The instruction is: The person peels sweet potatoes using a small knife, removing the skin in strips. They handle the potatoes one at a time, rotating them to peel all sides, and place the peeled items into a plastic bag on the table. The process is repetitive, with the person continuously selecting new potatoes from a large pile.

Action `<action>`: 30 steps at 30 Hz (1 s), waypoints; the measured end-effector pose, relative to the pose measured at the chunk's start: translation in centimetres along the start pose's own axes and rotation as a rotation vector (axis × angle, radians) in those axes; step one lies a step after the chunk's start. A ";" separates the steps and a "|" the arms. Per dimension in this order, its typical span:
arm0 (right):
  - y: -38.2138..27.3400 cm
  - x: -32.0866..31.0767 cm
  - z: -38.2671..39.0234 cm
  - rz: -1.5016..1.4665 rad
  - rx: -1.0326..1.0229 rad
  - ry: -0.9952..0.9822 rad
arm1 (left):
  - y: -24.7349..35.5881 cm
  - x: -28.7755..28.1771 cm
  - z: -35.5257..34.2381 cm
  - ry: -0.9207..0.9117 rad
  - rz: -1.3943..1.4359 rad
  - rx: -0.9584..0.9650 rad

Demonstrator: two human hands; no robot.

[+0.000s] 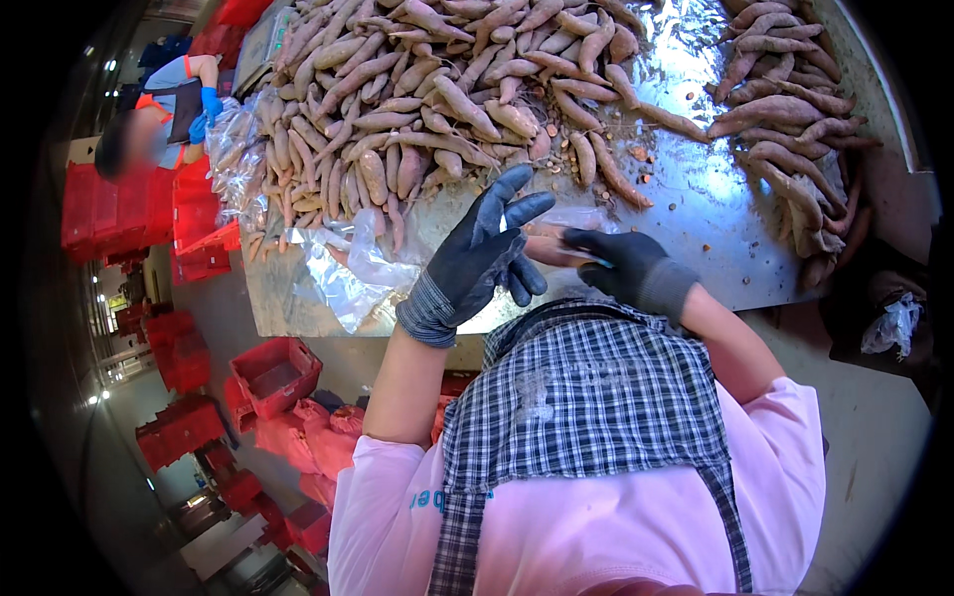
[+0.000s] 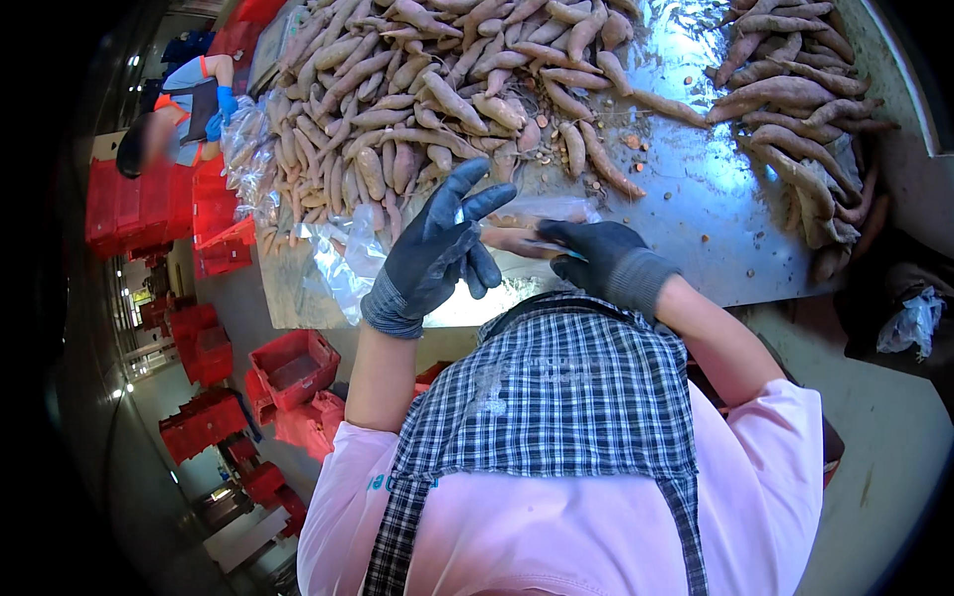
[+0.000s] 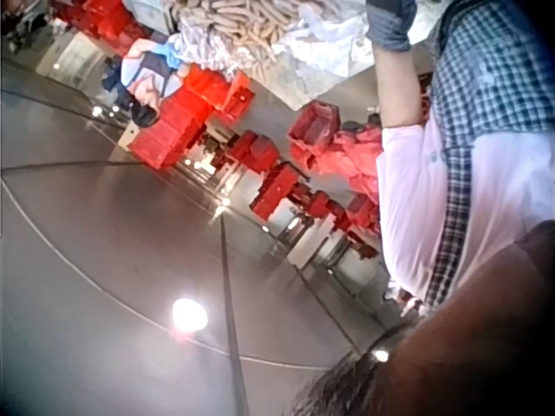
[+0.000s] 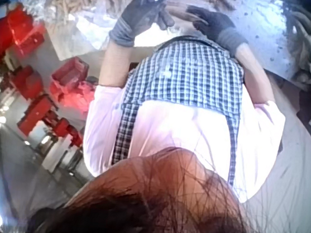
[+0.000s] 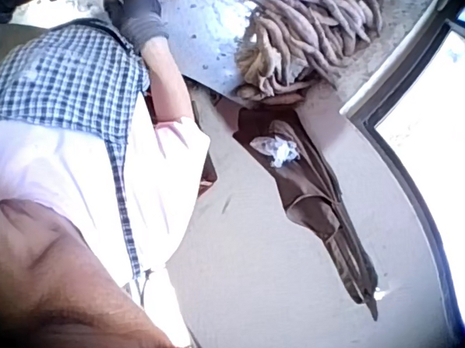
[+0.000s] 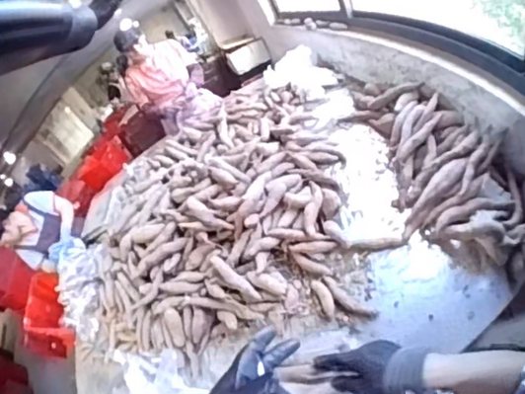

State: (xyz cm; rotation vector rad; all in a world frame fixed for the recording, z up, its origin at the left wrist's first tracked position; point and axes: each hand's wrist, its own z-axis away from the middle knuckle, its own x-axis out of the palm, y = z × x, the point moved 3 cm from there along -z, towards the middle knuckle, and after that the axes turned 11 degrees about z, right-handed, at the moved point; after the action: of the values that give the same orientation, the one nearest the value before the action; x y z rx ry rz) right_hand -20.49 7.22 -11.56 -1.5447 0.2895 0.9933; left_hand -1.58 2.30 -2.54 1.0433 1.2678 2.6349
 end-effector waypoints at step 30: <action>22.4 -7.0 -7.6 -0.459 0.628 0.145 | -0.7 -1.7 -7.4 0.081 0.062 -0.085</action>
State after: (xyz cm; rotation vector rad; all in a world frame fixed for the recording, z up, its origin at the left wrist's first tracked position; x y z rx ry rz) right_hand -36.71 -7.72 -22.63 -1.0339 0.2944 0.3720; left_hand -4.81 -2.82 -7.19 0.9892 1.1440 2.7763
